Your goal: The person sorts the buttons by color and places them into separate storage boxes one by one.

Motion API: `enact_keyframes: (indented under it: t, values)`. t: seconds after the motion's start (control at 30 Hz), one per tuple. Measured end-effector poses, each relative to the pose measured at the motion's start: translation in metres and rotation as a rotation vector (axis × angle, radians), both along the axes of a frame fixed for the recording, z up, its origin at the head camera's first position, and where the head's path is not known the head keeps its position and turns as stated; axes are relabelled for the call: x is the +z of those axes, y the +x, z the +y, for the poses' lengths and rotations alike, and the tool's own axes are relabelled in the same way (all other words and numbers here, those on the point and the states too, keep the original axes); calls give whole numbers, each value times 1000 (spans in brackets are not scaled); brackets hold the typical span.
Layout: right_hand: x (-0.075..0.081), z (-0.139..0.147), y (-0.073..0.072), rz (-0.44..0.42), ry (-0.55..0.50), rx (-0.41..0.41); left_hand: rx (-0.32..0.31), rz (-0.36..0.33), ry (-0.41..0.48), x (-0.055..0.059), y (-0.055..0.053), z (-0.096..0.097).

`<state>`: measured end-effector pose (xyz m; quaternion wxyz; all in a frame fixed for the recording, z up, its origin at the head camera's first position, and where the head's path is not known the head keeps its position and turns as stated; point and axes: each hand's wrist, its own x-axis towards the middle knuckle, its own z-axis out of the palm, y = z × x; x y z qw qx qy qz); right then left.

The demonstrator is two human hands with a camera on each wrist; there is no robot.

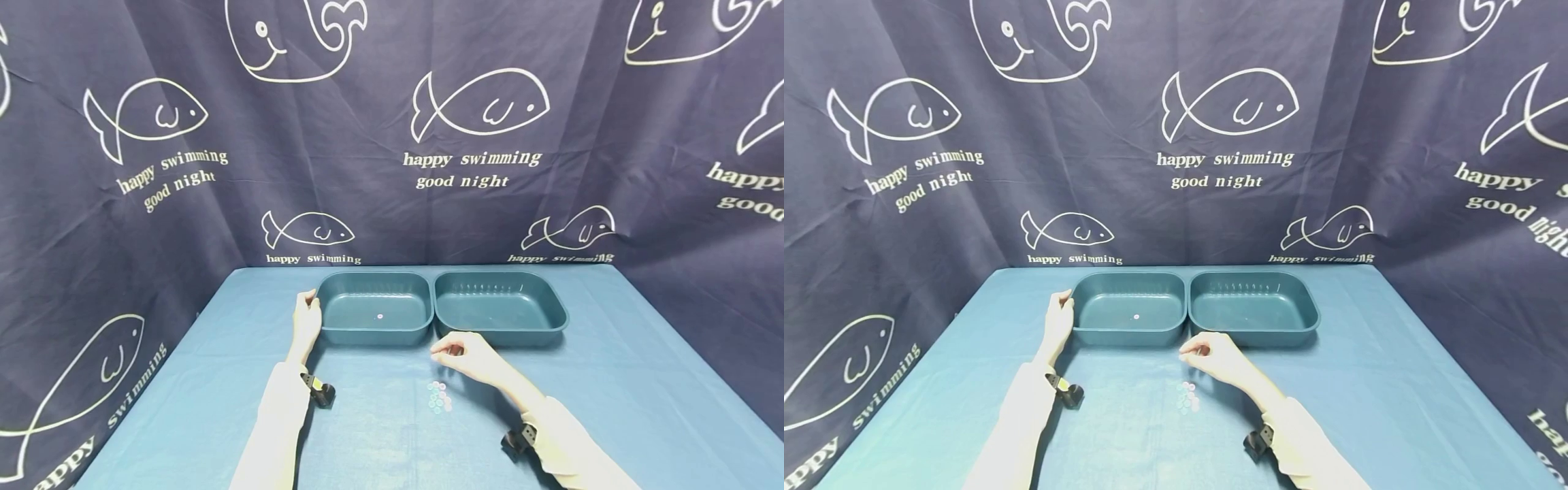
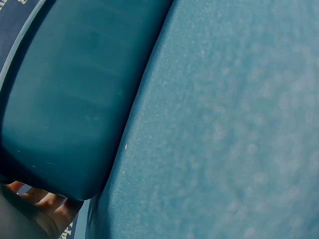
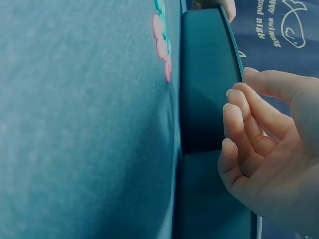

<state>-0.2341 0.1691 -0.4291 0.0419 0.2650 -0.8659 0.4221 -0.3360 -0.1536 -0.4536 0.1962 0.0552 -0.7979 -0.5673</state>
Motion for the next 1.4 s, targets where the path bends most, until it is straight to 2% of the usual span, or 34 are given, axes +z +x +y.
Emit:
enact_keyframes:
  t: [0.37, 0.77, 1.07, 1.4]
  values:
    - [-1, 3, 3, -27, 20, 21, -1, -25, 23, 2, -1, -2]
    - [-9, 8, 4, -95, 72, 126, -4, -21, 28, 0, -1, -2]
    - [-12, 10, 6, -74, 122, 145, -12, -27, 26, -1, 0, -2]
    - [-11, 10, 7, -120, 125, 155, -17, -35, 39, 0, 1, -1]
